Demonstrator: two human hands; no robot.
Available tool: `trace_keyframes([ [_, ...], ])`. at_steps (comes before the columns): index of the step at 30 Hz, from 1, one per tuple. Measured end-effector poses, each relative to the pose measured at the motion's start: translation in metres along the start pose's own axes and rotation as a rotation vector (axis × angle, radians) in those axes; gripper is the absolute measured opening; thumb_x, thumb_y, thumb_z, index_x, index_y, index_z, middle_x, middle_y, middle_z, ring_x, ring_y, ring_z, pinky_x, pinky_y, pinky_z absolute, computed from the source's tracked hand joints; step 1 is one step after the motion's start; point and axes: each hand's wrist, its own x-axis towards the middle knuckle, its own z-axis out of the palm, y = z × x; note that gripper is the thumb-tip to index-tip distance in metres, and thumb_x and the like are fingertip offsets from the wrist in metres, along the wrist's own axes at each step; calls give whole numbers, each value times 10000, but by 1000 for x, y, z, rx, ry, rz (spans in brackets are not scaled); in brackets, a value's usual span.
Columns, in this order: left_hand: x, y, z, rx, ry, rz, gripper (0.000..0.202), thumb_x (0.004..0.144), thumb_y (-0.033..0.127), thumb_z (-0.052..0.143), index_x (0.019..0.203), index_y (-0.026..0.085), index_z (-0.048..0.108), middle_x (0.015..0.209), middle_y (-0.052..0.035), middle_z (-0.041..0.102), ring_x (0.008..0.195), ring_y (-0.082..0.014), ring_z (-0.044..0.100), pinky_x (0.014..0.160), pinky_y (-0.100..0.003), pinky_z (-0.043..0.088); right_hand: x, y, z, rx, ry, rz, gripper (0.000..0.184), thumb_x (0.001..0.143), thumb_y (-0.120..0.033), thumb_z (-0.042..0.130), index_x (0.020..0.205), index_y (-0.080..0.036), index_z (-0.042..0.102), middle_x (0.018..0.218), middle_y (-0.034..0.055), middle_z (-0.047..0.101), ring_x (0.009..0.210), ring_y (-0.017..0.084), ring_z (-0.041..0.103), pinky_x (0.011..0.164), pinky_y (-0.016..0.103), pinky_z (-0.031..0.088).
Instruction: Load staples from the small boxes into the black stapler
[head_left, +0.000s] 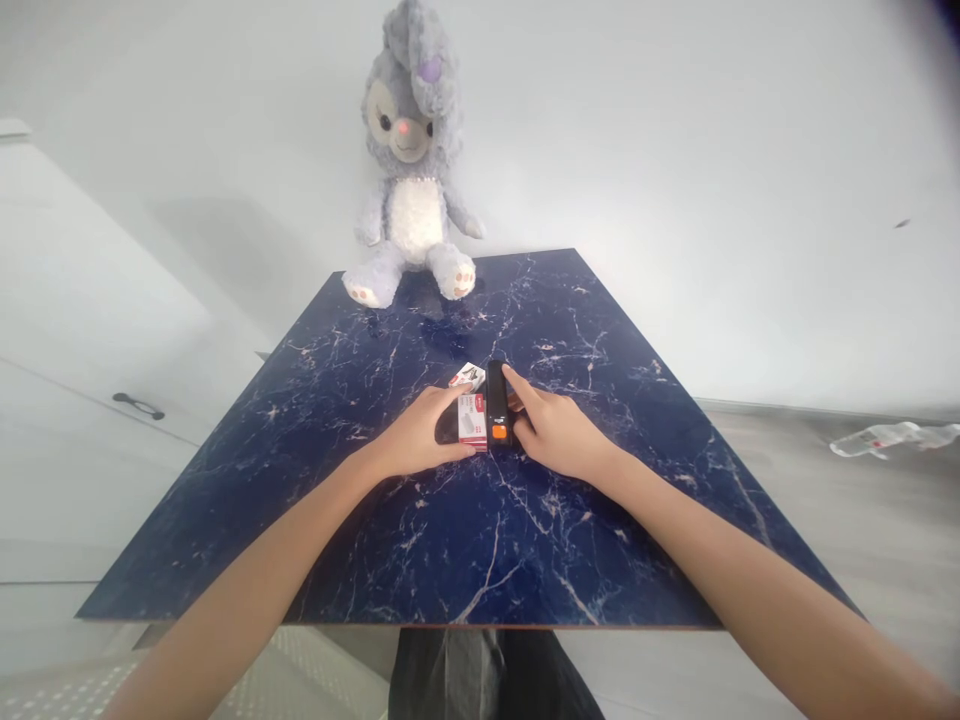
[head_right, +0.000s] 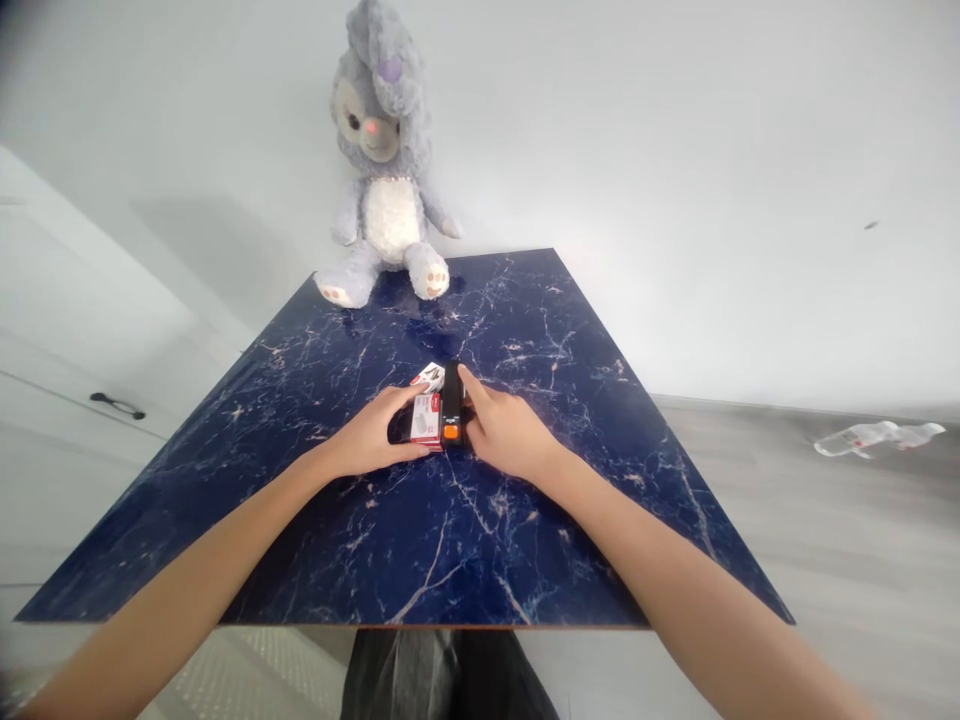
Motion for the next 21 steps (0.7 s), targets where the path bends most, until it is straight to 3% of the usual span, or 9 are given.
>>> trace_keyframes([
  [9,1,0,4,76,24,-2,951,776,538,762,1570,304,294,1338,-144,555,1186,-346,541,967,-496,472,1,-1,0,-12,11,-2,735,896,-168,404,1593,-129,176,1272,159,664,965,280,689,789,401,550],
  [15,-1,0,10,98,79,90,875,820,500,732,1555,295,303,1456,-129,509,1317,-346,463,1081,-511,396,0,2,1,12,4,-7,745,896,-164,408,1601,-139,168,1280,155,661,1010,288,687,839,419,554],
  [21,-2,-3,9,34,43,37,852,833,540,708,1550,309,310,1508,-115,473,1351,-346,452,1092,-519,392,0,2,0,19,-9,4,752,898,-167,415,1604,-136,158,1282,162,661,1004,300,689,829,434,560],
])
